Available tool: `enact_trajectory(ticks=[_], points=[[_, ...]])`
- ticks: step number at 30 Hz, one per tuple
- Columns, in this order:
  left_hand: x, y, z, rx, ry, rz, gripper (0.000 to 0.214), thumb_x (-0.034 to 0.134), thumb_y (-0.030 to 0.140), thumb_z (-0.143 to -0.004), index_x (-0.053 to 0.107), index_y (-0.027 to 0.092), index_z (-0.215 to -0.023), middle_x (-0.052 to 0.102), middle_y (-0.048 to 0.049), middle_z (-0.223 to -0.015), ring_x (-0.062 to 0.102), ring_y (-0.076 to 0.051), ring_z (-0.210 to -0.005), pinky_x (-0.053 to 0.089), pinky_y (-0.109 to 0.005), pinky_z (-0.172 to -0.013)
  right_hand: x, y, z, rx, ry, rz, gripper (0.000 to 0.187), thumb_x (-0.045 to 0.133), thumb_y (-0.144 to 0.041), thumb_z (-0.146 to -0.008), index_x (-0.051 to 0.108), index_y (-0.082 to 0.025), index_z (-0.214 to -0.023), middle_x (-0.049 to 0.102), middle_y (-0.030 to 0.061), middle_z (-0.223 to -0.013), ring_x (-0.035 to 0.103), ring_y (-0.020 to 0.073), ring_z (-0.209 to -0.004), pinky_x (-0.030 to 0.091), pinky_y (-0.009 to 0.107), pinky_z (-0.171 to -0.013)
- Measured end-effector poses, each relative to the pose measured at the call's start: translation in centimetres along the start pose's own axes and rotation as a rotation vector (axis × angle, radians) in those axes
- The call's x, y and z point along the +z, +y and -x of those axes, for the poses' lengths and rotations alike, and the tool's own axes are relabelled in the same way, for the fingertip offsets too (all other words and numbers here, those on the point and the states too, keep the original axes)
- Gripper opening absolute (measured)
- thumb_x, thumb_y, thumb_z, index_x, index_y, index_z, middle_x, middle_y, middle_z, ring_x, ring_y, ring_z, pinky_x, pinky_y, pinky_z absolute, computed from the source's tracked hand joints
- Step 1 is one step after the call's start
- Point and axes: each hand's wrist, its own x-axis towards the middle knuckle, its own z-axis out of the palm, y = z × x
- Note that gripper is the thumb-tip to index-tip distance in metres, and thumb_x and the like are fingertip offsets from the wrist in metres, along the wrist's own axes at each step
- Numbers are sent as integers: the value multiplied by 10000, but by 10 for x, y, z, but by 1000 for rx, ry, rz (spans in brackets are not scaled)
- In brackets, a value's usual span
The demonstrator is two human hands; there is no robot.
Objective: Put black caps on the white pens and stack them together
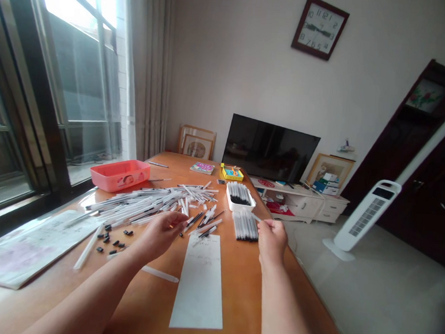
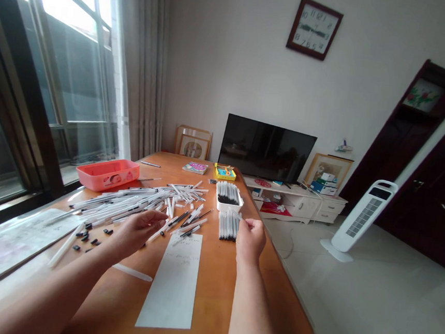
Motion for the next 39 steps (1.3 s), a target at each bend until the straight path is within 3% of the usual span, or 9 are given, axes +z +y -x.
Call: enact_trajectory(ticks=[7,17,24,32,36,39], points=[[0,-4,0,26,4,-7,384,624,501,-840,735,169,-995,757,-80,-897,691,-240,-825,516,-323,-734,3,8,2,1,0,343,164,586,-343,-770,647,-223,-864,731,79,-824,653,257,-770,408,304,-647],[2,-9,-1,80,-15,-24,341,597,480,-860,734,182,-953,746,-63,-844,672,-220,-768,511,-301,-685,11,10,6,-6,-115,538,160,570,-336,-819,648,-234,-913,719,77,-840,641,248,-772,362,301,-609],[0,-8,0,47,5,-36,359,604,489,-856,738,185,-991,758,-65,-877,689,-228,-787,511,-297,-683,10,11,5,49,-193,516,173,611,-362,-782,644,-254,-913,731,66,-938,639,246,-803,366,297,-599],[-9,-7,-2,28,19,-34,382,604,511,-858,739,188,-1011,763,-56,-890,684,-233,-834,490,-305,-727,5,10,1,89,-103,488,209,505,-322,-822,665,-238,-927,726,104,-908,639,264,-779,377,324,-617],[-23,-10,-6,-43,105,21,435,629,540,-826,737,169,-1026,756,-57,-862,666,-218,-799,483,-296,-710,7,5,4,22,-72,412,216,503,-306,-817,649,-223,-954,734,104,-951,657,263,-834,401,321,-662],[-40,-16,-8,-106,234,65,465,664,558,-781,737,157,-1006,752,-59,-866,654,-203,-778,486,-288,-705,9,-3,10,-51,-71,338,224,509,-309,-805,644,-215,-958,737,98,-936,659,262,-841,408,318,-680]])
